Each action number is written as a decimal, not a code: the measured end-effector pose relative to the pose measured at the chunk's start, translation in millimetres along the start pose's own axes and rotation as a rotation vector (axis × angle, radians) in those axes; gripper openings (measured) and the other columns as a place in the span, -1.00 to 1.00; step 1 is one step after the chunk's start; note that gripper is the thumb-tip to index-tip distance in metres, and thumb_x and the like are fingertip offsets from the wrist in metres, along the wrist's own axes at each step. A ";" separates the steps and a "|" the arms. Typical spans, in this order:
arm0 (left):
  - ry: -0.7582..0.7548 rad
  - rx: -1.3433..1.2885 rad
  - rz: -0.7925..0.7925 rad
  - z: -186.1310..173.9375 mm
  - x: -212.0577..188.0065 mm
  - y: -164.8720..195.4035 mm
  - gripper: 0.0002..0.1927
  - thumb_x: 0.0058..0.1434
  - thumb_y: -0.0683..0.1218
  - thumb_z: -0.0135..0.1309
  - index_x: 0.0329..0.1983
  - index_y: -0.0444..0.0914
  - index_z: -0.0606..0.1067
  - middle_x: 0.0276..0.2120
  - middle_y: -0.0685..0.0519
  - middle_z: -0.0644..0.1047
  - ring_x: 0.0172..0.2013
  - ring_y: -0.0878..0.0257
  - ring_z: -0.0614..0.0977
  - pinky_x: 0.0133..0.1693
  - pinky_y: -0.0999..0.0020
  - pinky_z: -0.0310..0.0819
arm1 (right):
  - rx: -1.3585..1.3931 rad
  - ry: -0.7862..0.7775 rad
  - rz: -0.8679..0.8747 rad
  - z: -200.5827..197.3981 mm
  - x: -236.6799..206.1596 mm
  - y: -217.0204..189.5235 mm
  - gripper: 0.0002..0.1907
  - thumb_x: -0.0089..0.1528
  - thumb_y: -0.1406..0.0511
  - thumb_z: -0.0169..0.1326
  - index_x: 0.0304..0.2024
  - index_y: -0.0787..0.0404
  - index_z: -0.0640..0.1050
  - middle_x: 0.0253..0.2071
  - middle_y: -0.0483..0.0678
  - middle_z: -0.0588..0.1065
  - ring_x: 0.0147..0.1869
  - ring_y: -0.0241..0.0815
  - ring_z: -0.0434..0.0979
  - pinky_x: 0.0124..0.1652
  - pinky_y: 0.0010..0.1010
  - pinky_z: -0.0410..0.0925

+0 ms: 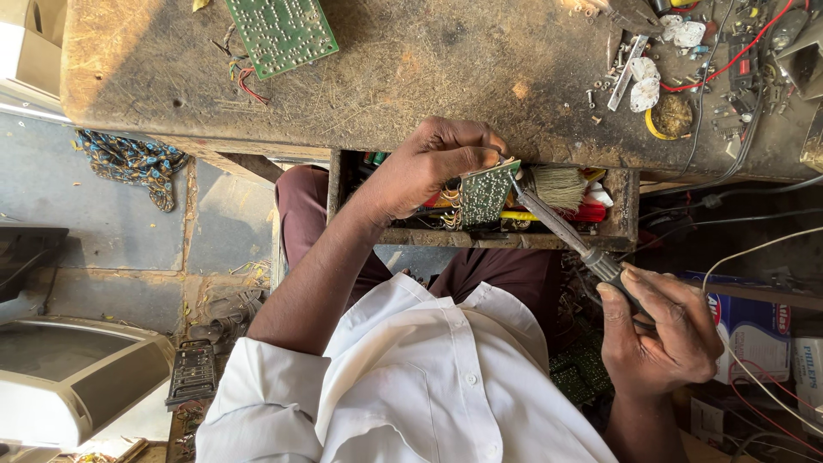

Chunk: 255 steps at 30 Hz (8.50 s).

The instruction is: The person cleans circuit boards with a brush, then holds a board in one hand and solders components onto it with a soldering iron, working on several boards one at a time at a cluttered workbench.

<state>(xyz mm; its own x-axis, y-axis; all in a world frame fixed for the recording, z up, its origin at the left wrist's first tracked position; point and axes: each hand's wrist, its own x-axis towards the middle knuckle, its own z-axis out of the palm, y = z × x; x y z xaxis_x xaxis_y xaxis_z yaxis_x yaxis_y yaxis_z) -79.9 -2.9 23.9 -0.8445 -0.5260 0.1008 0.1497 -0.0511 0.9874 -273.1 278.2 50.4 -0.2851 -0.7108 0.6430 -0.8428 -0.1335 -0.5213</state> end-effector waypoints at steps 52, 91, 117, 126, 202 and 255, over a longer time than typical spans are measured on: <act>0.099 -0.005 0.060 17.8 -2.6 0.6 -0.79 0.40 -0.07 -0.01 -0.10 -0.30 0.55 -0.24 0.12 0.56 -0.14 0.36 0.57 0.01 0.38 0.48 | -0.064 0.056 -0.194 5.1 -18.2 9.9 -0.78 0.34 0.48 0.30 0.00 0.44 0.56 -0.02 0.12 0.45 -0.08 -0.04 0.66 -0.26 -0.47 0.60; 0.145 -0.077 -0.044 13.3 -1.6 -8.7 -0.74 0.40 -0.11 0.14 -0.07 -0.42 0.67 -0.34 0.07 0.60 -0.29 0.42 0.50 -0.18 0.45 0.47 | -0.118 0.071 -0.371 32.7 -7.7 -37.6 -0.67 0.09 0.58 0.44 -0.14 0.48 0.61 -0.13 0.17 0.51 -0.26 -0.11 0.59 -0.38 -0.49 0.45; -0.182 0.141 0.013 -10.9 15.6 15.4 -0.78 0.46 -0.10 0.01 -0.05 -0.34 0.58 -0.30 0.12 0.61 -0.27 0.42 0.60 -0.19 0.49 0.53 | -0.122 0.082 -0.353 31.4 -5.7 -30.4 -0.68 0.10 0.58 0.43 -0.13 0.49 0.61 -0.16 0.18 0.52 -0.25 -0.11 0.60 -0.37 -0.50 0.47; -0.012 0.107 0.150 9.2 12.8 9.9 -0.74 0.54 -0.05 -0.10 0.02 -0.34 0.48 -0.15 0.04 0.58 -0.04 0.38 0.64 0.05 0.42 0.59 | -0.133 0.132 -0.148 9.3 -26.3 -10.2 -0.72 0.29 0.54 0.32 0.02 0.41 0.57 -0.02 0.09 0.45 -0.19 -0.14 0.62 -0.39 -0.54 0.44; -0.161 -0.420 0.370 14.4 5.1 21.8 -0.86 0.60 -0.25 -0.08 0.15 -0.25 0.42 0.18 -0.10 0.57 0.28 0.26 0.54 0.34 0.35 0.38 | -0.315 0.405 0.227 -57.2 -26.1 113.9 -0.77 0.51 0.61 0.06 0.18 0.72 0.45 0.03 0.42 0.53 -0.29 -0.22 0.53 -0.22 -0.52 0.48; 0.347 0.575 0.397 45.8 -70.5 70.0 -0.43 0.19 -0.30 0.32 0.26 -0.33 0.41 -0.08 -0.10 0.57 -0.09 0.04 0.64 -0.04 0.29 0.55 | -0.763 0.301 0.103 -6.5 86.8 189.9 -0.72 0.28 0.46 0.26 0.05 0.40 0.64 -0.04 0.18 0.60 0.05 0.19 0.58 0.06 0.00 0.40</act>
<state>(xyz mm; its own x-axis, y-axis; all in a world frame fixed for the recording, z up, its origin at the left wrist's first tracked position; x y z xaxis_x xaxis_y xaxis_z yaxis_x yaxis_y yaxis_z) -33.5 69.5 91.6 -0.5597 -0.6533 0.5098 0.0365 0.5952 0.8028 -460.9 195.6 11.0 -0.3967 -0.4636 0.7922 -0.8529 0.5053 -0.1314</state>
